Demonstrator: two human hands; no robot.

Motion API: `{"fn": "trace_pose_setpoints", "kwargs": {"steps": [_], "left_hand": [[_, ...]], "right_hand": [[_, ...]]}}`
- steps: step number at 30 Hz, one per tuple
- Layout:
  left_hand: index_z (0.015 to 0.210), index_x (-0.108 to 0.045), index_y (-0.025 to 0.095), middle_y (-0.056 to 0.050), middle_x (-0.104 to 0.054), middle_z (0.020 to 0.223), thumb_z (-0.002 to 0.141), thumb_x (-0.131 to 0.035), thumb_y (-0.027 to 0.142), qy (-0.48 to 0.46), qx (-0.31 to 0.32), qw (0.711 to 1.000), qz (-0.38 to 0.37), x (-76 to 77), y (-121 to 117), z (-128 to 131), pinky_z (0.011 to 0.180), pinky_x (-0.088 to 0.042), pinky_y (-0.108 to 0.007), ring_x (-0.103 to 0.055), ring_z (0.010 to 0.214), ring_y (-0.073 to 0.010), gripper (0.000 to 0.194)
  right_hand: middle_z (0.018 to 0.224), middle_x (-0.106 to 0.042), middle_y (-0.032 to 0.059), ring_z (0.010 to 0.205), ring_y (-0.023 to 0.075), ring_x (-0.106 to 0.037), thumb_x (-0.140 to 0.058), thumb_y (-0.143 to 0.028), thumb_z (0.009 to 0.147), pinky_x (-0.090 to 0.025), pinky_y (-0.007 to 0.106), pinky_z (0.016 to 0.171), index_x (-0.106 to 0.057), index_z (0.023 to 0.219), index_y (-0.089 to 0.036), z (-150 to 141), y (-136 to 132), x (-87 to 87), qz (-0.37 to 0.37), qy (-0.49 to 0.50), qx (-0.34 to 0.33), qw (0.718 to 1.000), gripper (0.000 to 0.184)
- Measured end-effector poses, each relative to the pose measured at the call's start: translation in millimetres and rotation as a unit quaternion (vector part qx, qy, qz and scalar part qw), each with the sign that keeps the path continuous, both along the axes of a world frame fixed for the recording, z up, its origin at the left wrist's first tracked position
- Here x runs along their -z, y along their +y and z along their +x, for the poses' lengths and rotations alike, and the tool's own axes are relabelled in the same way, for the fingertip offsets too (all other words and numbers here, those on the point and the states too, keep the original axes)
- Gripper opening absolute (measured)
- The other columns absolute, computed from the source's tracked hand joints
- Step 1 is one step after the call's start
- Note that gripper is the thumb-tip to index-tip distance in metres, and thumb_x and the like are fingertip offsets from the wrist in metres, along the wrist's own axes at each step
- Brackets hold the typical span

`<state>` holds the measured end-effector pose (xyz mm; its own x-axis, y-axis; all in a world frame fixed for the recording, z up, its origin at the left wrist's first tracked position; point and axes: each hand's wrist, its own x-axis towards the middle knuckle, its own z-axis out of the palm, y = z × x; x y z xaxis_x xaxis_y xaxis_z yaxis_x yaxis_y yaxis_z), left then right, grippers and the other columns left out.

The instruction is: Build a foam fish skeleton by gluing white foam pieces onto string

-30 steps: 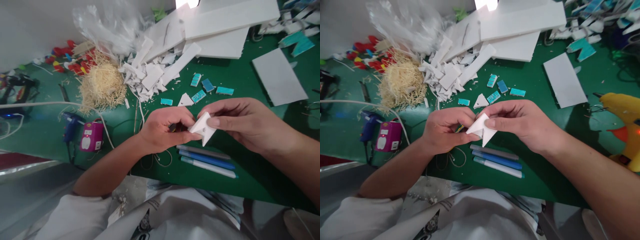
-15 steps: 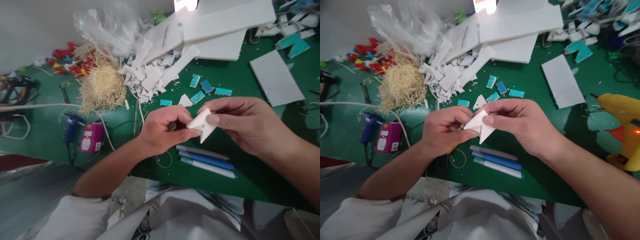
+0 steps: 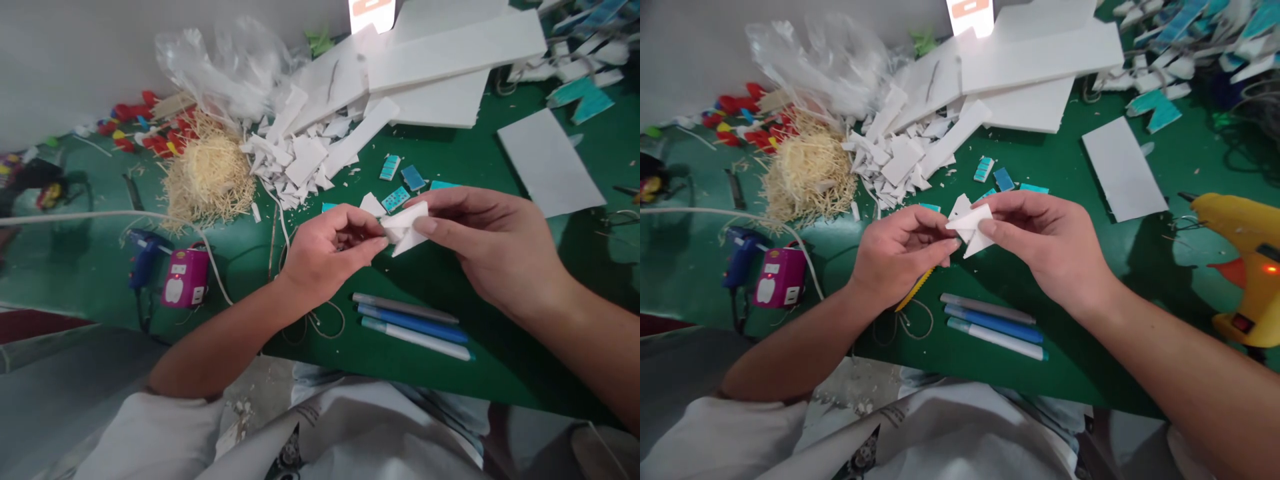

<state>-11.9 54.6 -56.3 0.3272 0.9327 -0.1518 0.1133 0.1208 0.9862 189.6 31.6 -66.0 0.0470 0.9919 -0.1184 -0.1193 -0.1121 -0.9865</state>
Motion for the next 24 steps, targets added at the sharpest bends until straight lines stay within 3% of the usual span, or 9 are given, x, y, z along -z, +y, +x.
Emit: {"fn": "trace_pose_setpoints", "kwargs": {"steps": [7, 16, 20, 24], "left_hand": [[0.090, -0.073, 0.017, 0.002, -0.074, 0.080, 0.070, -0.085, 0.030, 0.044, 0.016, 0.999, 0.002, -2.6, -3, 2, 0.054, -0.049, -0.017, -0.055, 0.058, -0.0057, 0.027], [0.101, -0.077, 0.017, 0.003, -0.068, 0.070, 0.071, -0.081, 0.033, 0.093, 0.012, 0.996, 0.003, -7.2, -3, 3, 0.053, -0.049, -0.018, -0.055, 0.058, -0.0081, 0.034], [0.094, -0.074, 0.016, 0.003, -0.069, 0.077, 0.067, -0.084, 0.033, 0.098, 0.019, 0.995, 0.011, -9.7, -3, 4, 0.050, -0.047, -0.017, -0.054, 0.057, -0.0063, 0.033], [0.086, -0.069, 0.017, 0.004, -0.065, 0.072, 0.073, -0.078, 0.029, 0.098, 0.021, 0.993, 0.059, -6.7, -3, 4, 0.051, -0.047, -0.017, -0.053, 0.056, -0.0058, 0.021]], "right_hand": [[0.089, -0.081, -0.0011, 0.083, 0.0173, -0.075, -0.086, -0.026, 0.077, -0.064, 0.034, 0.081, -0.084, 0.085, -0.029, 0, 1, -1.4, 0.030, -0.042, -0.005, 0.999, 0.009], [0.089, -0.082, -0.0004, 0.081, 0.0189, -0.075, -0.083, -0.027, 0.077, -0.065, 0.034, 0.076, -0.085, 0.083, -0.030, -1, 1, -6.4, 0.019, -0.086, -0.039, 0.995, 0.007], [0.090, -0.082, 0.0002, 0.082, 0.0202, -0.076, -0.082, -0.031, 0.078, -0.066, 0.036, 0.078, -0.085, 0.085, -0.029, -1, -1, -7.4, 0.025, -0.120, -0.046, 0.991, 0.007], [0.089, -0.082, 0.0003, 0.083, 0.0207, -0.076, -0.083, -0.033, 0.079, -0.066, 0.037, 0.080, -0.085, 0.085, -0.030, -1, -3, -8.6, 0.028, -0.137, -0.052, 0.989, 0.007]]}}
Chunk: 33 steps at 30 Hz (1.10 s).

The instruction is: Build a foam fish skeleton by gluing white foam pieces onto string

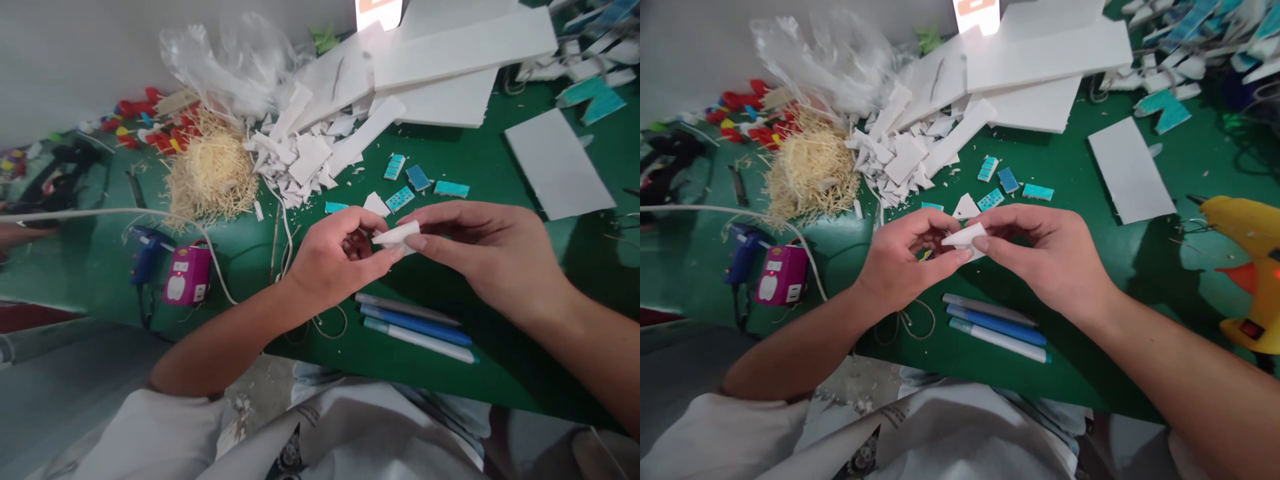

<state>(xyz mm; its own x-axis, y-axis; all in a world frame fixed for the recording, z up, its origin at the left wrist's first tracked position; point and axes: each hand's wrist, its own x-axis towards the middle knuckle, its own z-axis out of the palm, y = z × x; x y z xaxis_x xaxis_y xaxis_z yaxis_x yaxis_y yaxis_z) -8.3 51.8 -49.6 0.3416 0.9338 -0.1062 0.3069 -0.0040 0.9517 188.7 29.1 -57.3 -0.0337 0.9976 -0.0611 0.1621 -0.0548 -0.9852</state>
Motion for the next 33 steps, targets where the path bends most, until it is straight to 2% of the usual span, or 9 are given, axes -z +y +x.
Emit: {"fn": "trace_pose_setpoints", "kwargs": {"steps": [3, 10, 16, 20, 23, 27, 29, 30, 33], "left_hand": [[0.091, -0.069, 0.016, 0.004, -0.066, 0.076, 0.075, -0.073, 0.025, -0.011, 0.015, 1.000, 0.018, 3.2, 0, -2, 0.053, -0.049, -0.017, -0.055, 0.057, -0.0057, 0.018], [0.103, -0.072, 0.014, 0.000, -0.073, 0.088, 0.075, -0.072, 0.026, -0.042, 0.015, 0.998, -0.044, 4.3, 0, 0, 0.056, -0.053, -0.018, -0.059, 0.062, -0.0070, 0.030], [0.081, -0.069, 0.017, 0.004, -0.066, 0.067, 0.071, -0.081, 0.033, -0.015, 0.007, 0.998, -0.060, -1.2, 3, 1, 0.050, -0.048, -0.018, -0.055, 0.056, -0.0077, 0.022], [0.067, -0.065, 0.018, 0.004, -0.062, 0.060, 0.073, -0.079, 0.032, 0.018, 0.017, 0.998, -0.049, -5.4, 3, 0, 0.048, -0.042, -0.017, -0.051, 0.053, -0.0068, 0.021], [0.064, -0.063, 0.018, 0.005, -0.060, 0.057, 0.076, -0.077, 0.033, 0.044, 0.021, 0.998, -0.050, -4.0, 3, 0, 0.047, -0.039, -0.017, -0.050, 0.052, -0.0069, 0.023], [0.062, -0.061, 0.019, 0.006, -0.057, 0.055, 0.082, -0.076, 0.032, 0.098, 0.076, 0.992, -0.007, -3.6, 6, -6, 0.049, -0.034, -0.020, -0.044, 0.051, -0.0065, 0.028], [0.061, -0.058, 0.019, 0.006, -0.055, 0.057, 0.083, -0.079, 0.032, 0.181, 0.109, 0.974, 0.079, -9.8, 6, -11, 0.051, -0.032, -0.021, -0.042, 0.051, -0.0061, 0.033], [0.063, -0.057, 0.019, 0.006, -0.056, 0.060, 0.082, -0.082, 0.032, 0.247, 0.123, 0.953, 0.127, -14.6, 5, -13, 0.052, -0.031, -0.022, -0.042, 0.052, -0.0063, 0.034], [0.076, -0.062, 0.020, 0.002, -0.065, 0.073, 0.079, -0.087, 0.037, 0.491, 0.140, 0.843, 0.173, -31.3, -4, -15, 0.054, -0.028, -0.025, -0.057, 0.061, -0.0118, 0.031]], "right_hand": [[0.089, -0.082, 0.0004, 0.082, 0.0206, -0.076, -0.084, -0.035, 0.078, -0.066, 0.038, 0.079, -0.085, 0.086, -0.030, 1, 1, 0.4, -0.005, -0.002, -0.002, 1.000, 0.009], [0.090, -0.082, -0.0001, 0.082, 0.0196, -0.076, -0.084, -0.033, 0.076, -0.065, 0.036, 0.080, -0.085, 0.085, -0.030, 0, 4, 2.6, -0.048, 0.047, -0.006, 0.998, 0.010], [0.090, -0.081, 0.0012, 0.079, 0.0178, -0.075, -0.084, -0.033, 0.076, -0.064, 0.033, 0.074, -0.086, 0.092, -0.028, 1, 5, 5.9, -0.048, 0.043, 0.025, 0.998, 0.017], [0.083, -0.077, 0.0006, 0.071, 0.0144, -0.068, -0.082, -0.031, 0.076, -0.059, 0.028, 0.065, -0.086, 0.096, -0.028, -1, 3, 2.8, -0.012, -0.008, 0.043, 0.999, 0.021], [0.083, -0.077, 0.0002, 0.071, 0.0142, -0.066, -0.079, -0.031, 0.079, -0.058, 0.028, 0.065, -0.086, 0.097, -0.028, -1, 0, -0.5, 0.021, -0.066, 0.044, 0.997, 0.020], [0.088, -0.079, 0.0013, 0.070, 0.0163, -0.066, -0.075, -0.034, 0.084, -0.057, 0.031, 0.064, -0.086, 0.102, -0.028, 6, 2, 4.0, 0.026, -0.149, 0.016, 0.988, 0.022], [0.087, -0.079, 0.0025, 0.068, 0.0177, -0.066, -0.071, -0.036, 0.087, -0.056, 0.033, 0.063, -0.086, 0.103, -0.027, 12, 5, 10.6, 0.039, -0.204, -0.023, 0.978, 0.023], [0.088, -0.078, 0.0035, 0.071, 0.0191, -0.067, -0.069, -0.036, 0.089, -0.057, 0.035, 0.065, -0.086, 0.102, -0.027, 16, 7, 14.1, 0.059, -0.239, -0.043, 0.968, 0.024], [0.100, -0.079, 0.0076, 0.089, 0.0253, -0.073, -0.063, -0.036, 0.093, -0.060, 0.040, 0.078, -0.085, 0.102, -0.027, 22, 9, 20.2, 0.140, -0.333, -0.063, 0.930, 0.026]]}}
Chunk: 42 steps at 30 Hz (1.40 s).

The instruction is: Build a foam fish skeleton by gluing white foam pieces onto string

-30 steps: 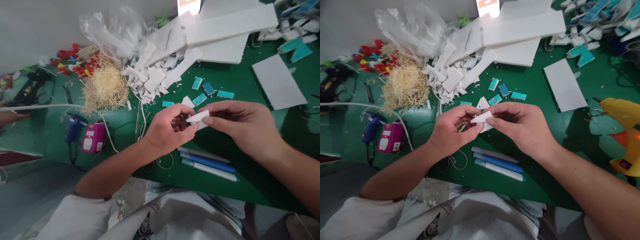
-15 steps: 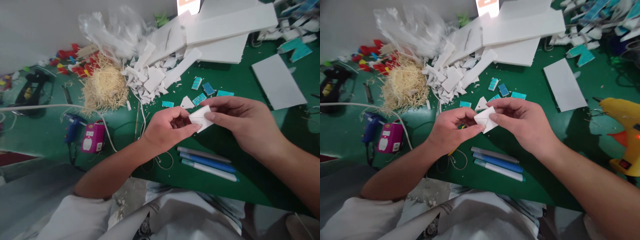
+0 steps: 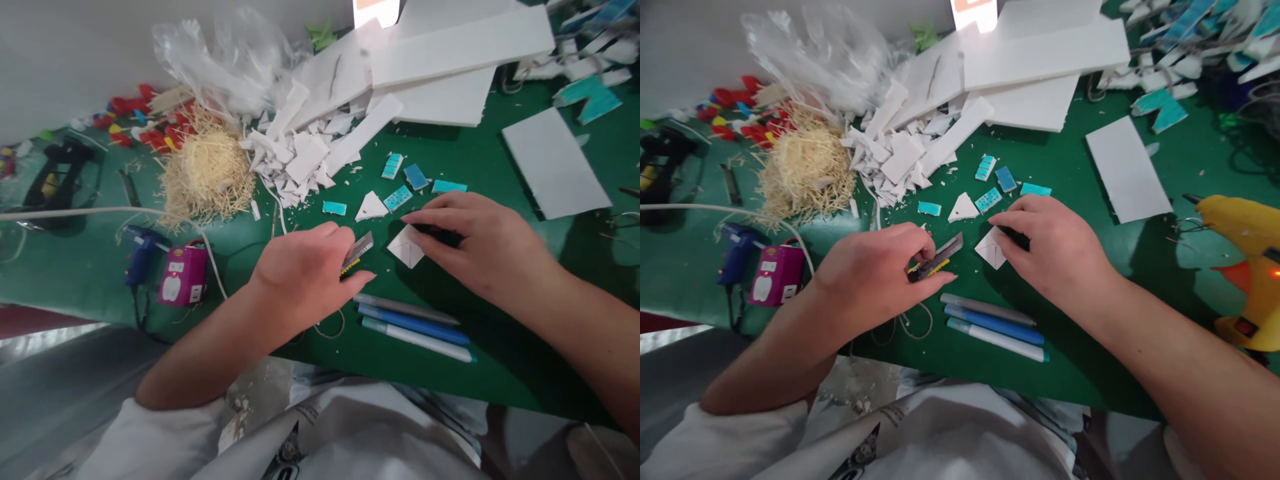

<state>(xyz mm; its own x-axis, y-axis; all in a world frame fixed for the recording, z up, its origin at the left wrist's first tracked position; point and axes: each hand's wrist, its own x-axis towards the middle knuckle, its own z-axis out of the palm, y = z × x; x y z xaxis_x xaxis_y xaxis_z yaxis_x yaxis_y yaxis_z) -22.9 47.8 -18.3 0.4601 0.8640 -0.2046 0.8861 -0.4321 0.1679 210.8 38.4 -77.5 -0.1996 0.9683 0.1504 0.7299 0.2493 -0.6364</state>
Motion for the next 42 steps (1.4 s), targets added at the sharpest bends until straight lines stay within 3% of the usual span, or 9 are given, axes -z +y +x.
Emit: {"fn": "trace_pose_setpoints", "kwargs": {"steps": [3, 9, 14, 18, 24, 27, 32, 38, 42], "left_hand": [[0.091, -0.064, 0.020, 0.000, -0.068, 0.079, 0.089, -0.080, 0.037, 0.147, 0.014, 0.989, -0.012, -10.6, -10, 3, 0.053, -0.030, -0.026, -0.070, 0.071, -0.0188, 0.023], [0.111, -0.067, 0.018, -0.007, -0.073, 0.101, 0.100, -0.064, 0.022, 0.207, 0.066, 0.976, -0.022, -6.8, -15, 7, 0.064, -0.049, -0.029, -0.077, 0.095, -0.0257, 0.012], [0.129, -0.067, 0.019, -0.007, -0.074, 0.098, 0.098, -0.048, 0.009, 0.217, 0.085, 0.972, -0.005, -1.0, -14, 6, 0.067, -0.052, -0.031, -0.077, 0.091, -0.0248, 0.038], [0.134, -0.069, 0.018, -0.006, -0.075, 0.099, 0.094, -0.050, 0.009, 0.166, 0.103, 0.979, 0.057, 2.4, -18, -4, 0.062, -0.050, -0.029, -0.076, 0.079, -0.0205, 0.045], [0.148, -0.059, 0.016, -0.001, -0.078, 0.102, 0.110, -0.041, 0.017, -0.026, 0.187, 0.974, 0.127, 10.7, -21, -20, 0.064, -0.052, -0.026, -0.073, 0.075, -0.0124, 0.042], [0.152, -0.056, 0.018, -0.001, -0.079, 0.108, 0.109, -0.041, 0.013, -0.016, 0.205, 0.976, 0.075, 12.7, -16, -14, 0.074, -0.056, -0.025, -0.076, 0.088, -0.0133, 0.046], [0.164, -0.043, 0.030, -0.001, -0.077, 0.120, 0.106, -0.050, 0.014, 0.116, 0.161, 0.979, -0.055, 10.5, -6, 5, 0.075, -0.057, -0.026, -0.077, 0.097, -0.0165, 0.060], [0.165, -0.041, 0.030, 0.000, -0.076, 0.112, 0.107, -0.047, 0.014, 0.138, 0.159, 0.976, -0.062, 11.8, -7, 11, 0.074, -0.053, -0.027, -0.075, 0.096, -0.0163, 0.060], [0.167, -0.037, 0.027, -0.003, -0.075, 0.120, 0.104, -0.044, 0.008, 0.134, 0.176, 0.972, -0.077, 12.0, -7, 12, 0.077, -0.054, -0.029, -0.074, 0.096, -0.0171, 0.066]], "right_hand": [[0.109, -0.078, 0.0109, 0.090, 0.0274, -0.073, -0.065, -0.040, 0.093, -0.060, 0.043, 0.079, -0.083, 0.109, -0.025, 2, -3, -3.2, 0.030, -0.029, -0.003, 0.999, 0.028], [0.106, -0.075, 0.0132, 0.096, 0.0303, -0.072, -0.068, -0.045, 0.091, -0.060, 0.044, 0.079, -0.082, 0.110, -0.022, 0, -8, -5.3, 0.051, -0.078, -0.052, 0.994, 0.033], [0.099, -0.074, 0.0101, 0.086, 0.0246, -0.069, -0.066, -0.045, 0.091, -0.057, 0.039, 0.073, -0.084, 0.109, -0.024, 1, -5, 4.8, 0.034, -0.077, -0.052, 0.995, 0.033], [0.095, -0.073, 0.0087, 0.077, 0.0209, -0.066, -0.063, -0.043, 0.094, -0.053, 0.036, 0.066, -0.085, 0.107, -0.026, 1, -3, 5.9, 0.009, -0.047, -0.043, 0.998, 0.031], [0.091, -0.072, 0.0070, 0.068, 0.0178, -0.062, -0.066, -0.040, 0.091, -0.050, 0.034, 0.061, -0.085, 0.105, -0.026, 2, 0, 7.9, -0.015, -0.025, -0.040, 0.999, 0.028], [0.092, -0.072, 0.0071, 0.069, 0.0177, -0.062, -0.067, -0.040, 0.090, -0.049, 0.033, 0.061, -0.085, 0.105, -0.026, 2, 0, 8.2, -0.023, -0.022, -0.035, 0.999, 0.027], [0.091, -0.070, 0.0065, 0.068, 0.0168, -0.062, -0.066, -0.039, 0.089, -0.047, 0.033, 0.059, -0.085, 0.104, -0.026, 2, 2, 7.6, -0.032, -0.013, -0.038, 0.999, 0.027], [0.090, -0.070, 0.0057, 0.065, 0.0154, -0.058, -0.065, -0.040, 0.090, -0.047, 0.032, 0.059, -0.085, 0.104, -0.028, 4, 3, 7.0, -0.044, -0.003, -0.047, 0.998, 0.026], [0.089, -0.070, 0.0058, 0.066, 0.0158, -0.058, -0.065, -0.042, 0.091, -0.048, 0.032, 0.060, -0.085, 0.104, -0.028, 4, 3, 6.5, -0.043, 0.000, -0.044, 0.998, 0.028]]}}
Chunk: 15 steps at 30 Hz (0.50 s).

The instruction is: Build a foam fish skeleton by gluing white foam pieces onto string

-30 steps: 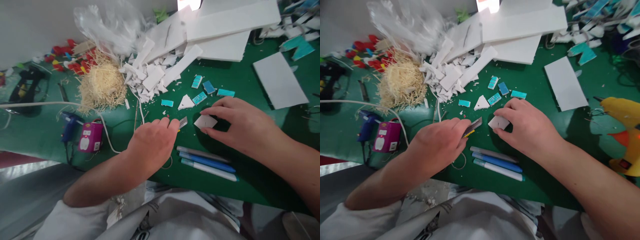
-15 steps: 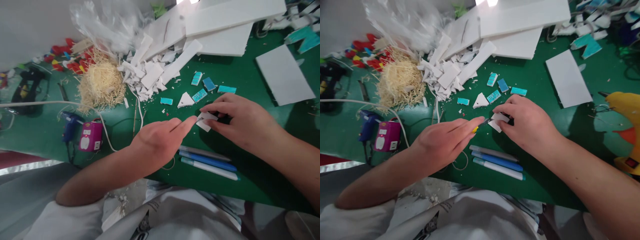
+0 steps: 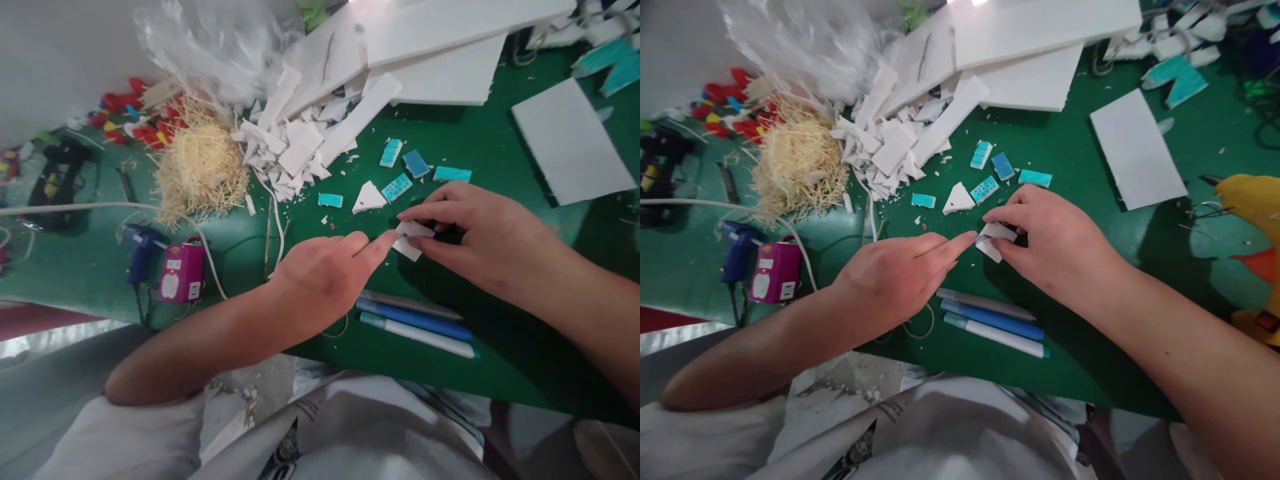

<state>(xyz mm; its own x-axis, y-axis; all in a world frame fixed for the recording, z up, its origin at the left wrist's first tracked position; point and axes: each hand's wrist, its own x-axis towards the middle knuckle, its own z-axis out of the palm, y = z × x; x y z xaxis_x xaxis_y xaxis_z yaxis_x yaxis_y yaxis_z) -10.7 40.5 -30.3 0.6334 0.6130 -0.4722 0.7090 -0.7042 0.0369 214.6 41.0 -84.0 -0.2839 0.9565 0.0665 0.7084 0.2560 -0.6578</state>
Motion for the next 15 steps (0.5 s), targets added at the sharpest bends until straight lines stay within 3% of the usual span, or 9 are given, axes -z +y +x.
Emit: {"fn": "trace_pose_setpoints", "kwargs": {"steps": [6, 15], "left_hand": [[0.166, -0.041, 0.027, -0.003, -0.072, 0.097, 0.098, -0.043, 0.001, 0.057, 0.053, 0.996, 0.044, -12.8, 0, 9, 0.064, -0.046, -0.031, -0.073, 0.085, -0.0191, 0.073], [0.155, -0.055, 0.023, -0.003, -0.063, 0.075, 0.099, -0.044, 0.004, 0.070, 0.094, 0.991, 0.066, -34.6, 6, 25, 0.051, -0.027, -0.031, -0.062, 0.062, -0.0177, 0.061]], "right_hand": [[0.092, -0.070, 0.0073, 0.071, 0.0183, -0.063, -0.065, -0.041, 0.089, -0.050, 0.034, 0.063, -0.085, 0.106, -0.026, 0, -1, 0.8, 0.001, 0.003, 0.001, 1.000, 0.030], [0.091, -0.070, 0.0081, 0.074, 0.0191, -0.063, -0.065, -0.038, 0.090, -0.048, 0.033, 0.062, -0.086, 0.103, -0.028, 4, 0, 3.1, 0.015, -0.003, -0.034, 0.999, 0.026]]}}
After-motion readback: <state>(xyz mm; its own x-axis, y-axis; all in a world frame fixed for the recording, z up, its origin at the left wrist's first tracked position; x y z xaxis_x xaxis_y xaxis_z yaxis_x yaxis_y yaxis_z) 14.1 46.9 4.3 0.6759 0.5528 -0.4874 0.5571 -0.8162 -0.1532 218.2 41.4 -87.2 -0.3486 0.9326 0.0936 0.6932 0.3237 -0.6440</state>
